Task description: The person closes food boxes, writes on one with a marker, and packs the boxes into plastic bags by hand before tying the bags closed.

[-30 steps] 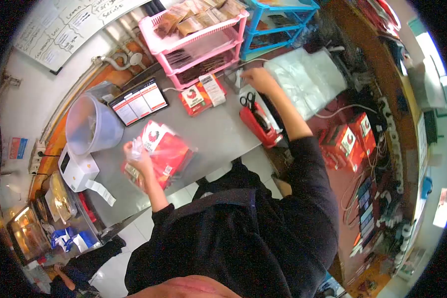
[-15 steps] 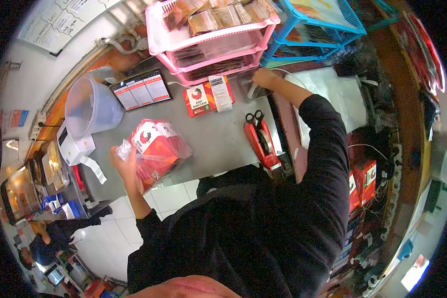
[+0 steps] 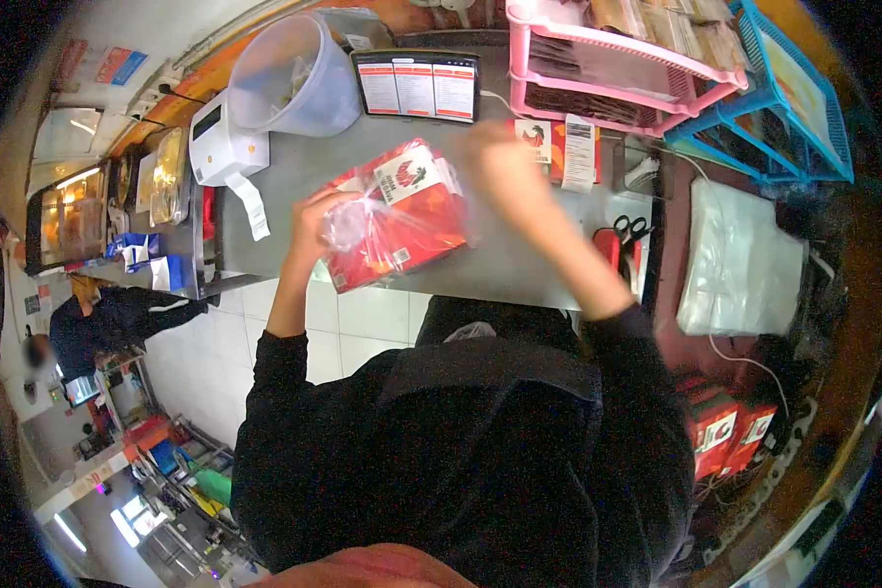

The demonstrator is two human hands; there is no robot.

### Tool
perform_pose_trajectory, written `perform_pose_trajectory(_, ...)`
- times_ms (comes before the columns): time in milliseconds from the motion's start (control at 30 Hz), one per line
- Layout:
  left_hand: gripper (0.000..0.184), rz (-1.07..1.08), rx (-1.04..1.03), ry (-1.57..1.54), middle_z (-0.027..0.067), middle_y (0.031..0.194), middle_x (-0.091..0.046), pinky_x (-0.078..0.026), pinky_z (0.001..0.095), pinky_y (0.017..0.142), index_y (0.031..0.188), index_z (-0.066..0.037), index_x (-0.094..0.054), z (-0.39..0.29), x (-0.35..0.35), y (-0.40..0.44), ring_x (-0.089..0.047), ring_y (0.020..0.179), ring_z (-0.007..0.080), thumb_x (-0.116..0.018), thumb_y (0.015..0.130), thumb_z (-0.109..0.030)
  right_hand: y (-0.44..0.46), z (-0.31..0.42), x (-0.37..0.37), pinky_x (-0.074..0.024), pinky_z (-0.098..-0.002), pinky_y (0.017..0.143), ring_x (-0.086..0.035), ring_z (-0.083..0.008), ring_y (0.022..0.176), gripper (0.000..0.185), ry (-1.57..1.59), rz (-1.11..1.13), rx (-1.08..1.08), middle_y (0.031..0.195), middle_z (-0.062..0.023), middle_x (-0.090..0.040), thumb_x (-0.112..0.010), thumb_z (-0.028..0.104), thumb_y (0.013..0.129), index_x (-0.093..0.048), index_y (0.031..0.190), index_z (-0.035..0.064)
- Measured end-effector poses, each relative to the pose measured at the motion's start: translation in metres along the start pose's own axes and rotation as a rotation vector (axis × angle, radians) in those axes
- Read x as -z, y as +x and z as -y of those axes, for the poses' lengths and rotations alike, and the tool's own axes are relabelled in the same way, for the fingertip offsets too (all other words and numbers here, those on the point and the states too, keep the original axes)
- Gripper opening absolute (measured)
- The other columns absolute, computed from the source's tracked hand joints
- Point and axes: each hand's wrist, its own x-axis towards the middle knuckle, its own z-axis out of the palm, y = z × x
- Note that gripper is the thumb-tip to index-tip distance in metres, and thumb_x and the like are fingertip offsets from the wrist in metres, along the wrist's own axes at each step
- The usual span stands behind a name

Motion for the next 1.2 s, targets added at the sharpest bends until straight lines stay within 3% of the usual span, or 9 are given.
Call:
perform_pose_trajectory(100,0.026,0.012,-0.257,0.279,0.0078,0.089,-0.066,-0.051,0.0327,0.073,0.087,-0.004,-0.067,0.014,0.006,0.001,-0.063,0.079,0.0247,-0.062,0.062,0.002,0.014,0.066,-0.075,-0.0511,-0.0384,0.069,-0.062,-0.03,0.079,0.017,0.231,-0.008,0.181,0.083,-0.0141,-0.062,-0.057,0.004,0.07,-0.067,0.083,0.0028)
perform_pose_trajectory(233,0.028,0.041,-0.335,0.208,0.0106,0.091,-0.064,-0.05,0.0357,0.073,0.086,-0.005,-0.063,0.006,0.023,0.024,-0.063,0.083,0.0283,-0.059,0.059,0.005,0.002,0.093,-0.094,-0.0516,-0.0357,0.071,-0.061,-0.0271,0.083,0.026,0.294,0.069,0.108,0.088,-0.0102,-0.063,-0.061,-0.001,0.065,-0.068,0.09,0.0055)
perform_pose_trajectory(433,0.026,0.484,-0.037,-0.119,0.0165,0.075,-0.064,-0.049,0.0374,0.061,0.086,0.0,-0.064,0.027,0.03,0.048,-0.064,0.066,0.0288,-0.057,0.062,0.007,-0.006,0.113,-0.09,-0.0515,-0.0378,0.07,-0.063,-0.0301,0.079,0.023,0.275,-0.027,-0.047,0.085,-0.0141,-0.063,-0.06,0.002,0.07,-0.067,0.091,0.0051)
perform_pose_trajectory(567,0.022,0.617,-0.018,0.02,0.0105,0.071,-0.067,-0.046,0.0293,0.054,0.088,-0.002,-0.067,0.038,0.021,0.076,-0.06,0.061,0.0116,-0.07,0.067,-0.003,-0.016,0.134,-0.092,-0.0501,-0.0366,0.066,-0.062,-0.0289,0.072,0.02,0.271,-0.132,-0.375,0.079,-0.0135,-0.062,-0.066,0.007,0.07,-0.066,0.09,0.0051)
perform_pose_trajectory(667,0.021,0.798,0.493,-0.298,0.0078,0.074,-0.068,-0.05,0.0256,0.058,0.088,-0.002,-0.067,0.043,0.021,0.087,-0.063,0.063,0.0145,-0.07,0.067,-0.001,-0.023,0.158,-0.106,-0.0504,-0.035,0.065,-0.062,-0.0257,0.071,0.019,0.375,-0.254,-0.414,0.078,-0.0115,-0.062,-0.071,0.009,0.07,-0.067,0.088,0.0039)
perform_pose_trajectory(733,0.027,0.726,0.661,-0.532,0.0075,0.083,-0.066,-0.054,0.0282,0.068,0.096,-0.002,-0.063,0.052,0.015,0.082,-0.065,0.073,0.0176,-0.067,0.069,0.003,-0.021,0.17,-0.122,-0.0505,-0.033,0.065,-0.062,-0.0243,0.072,0.017,0.303,-0.45,-0.199,0.079,-0.0099,-0.063,-0.072,0.007,0.07,-0.068,0.085,0.0033)
perform_pose_trajectory(867,0.033,0.533,0.751,-0.824,0.0089,0.092,-0.063,-0.054,0.0313,0.071,0.104,-0.001,-0.056,0.073,0.002,0.056,-0.064,0.083,0.0191,-0.065,0.073,0.004,-0.023,0.166,-0.143,-0.0506,-0.0331,0.067,-0.062,-0.0254,0.076,0.016,0.354,-0.561,-0.245,0.085,-0.0105,-0.065,-0.067,0.003,0.074,-0.068,0.09,0.0036)
perform_pose_trajectory(1000,0.026,0.207,0.623,-0.959,0.0061,0.09,-0.064,-0.052,0.0287,0.067,0.098,-0.003,-0.057,0.062,-0.006,0.009,-0.063,0.079,0.0161,-0.07,0.076,-0.003,-0.024,0.163,-0.141,-0.0459,-0.0222,0.058,-0.062,-0.0111,0.067,0.011,0.877,-0.445,-0.833,0.076,-0.0058,-0.066,-0.062,0.008,0.085,-0.067,0.091,0.0004)
perform_pose_trajectory(1200,0.026,-0.018,0.47,-0.891,0.0065,0.095,-0.065,-0.052,0.0261,0.069,0.102,-0.001,-0.059,0.07,-0.037,-0.027,-0.062,0.079,0.0118,-0.07,0.08,-0.01,-0.019,0.157,-0.134,-0.0463,-0.0186,0.056,-0.062,-0.0087,0.066,0.015,1.396,-0.566,-0.846,0.082,-0.0085,-0.067,-0.062,0.009,0.086,-0.064,0.093,-0.0034)
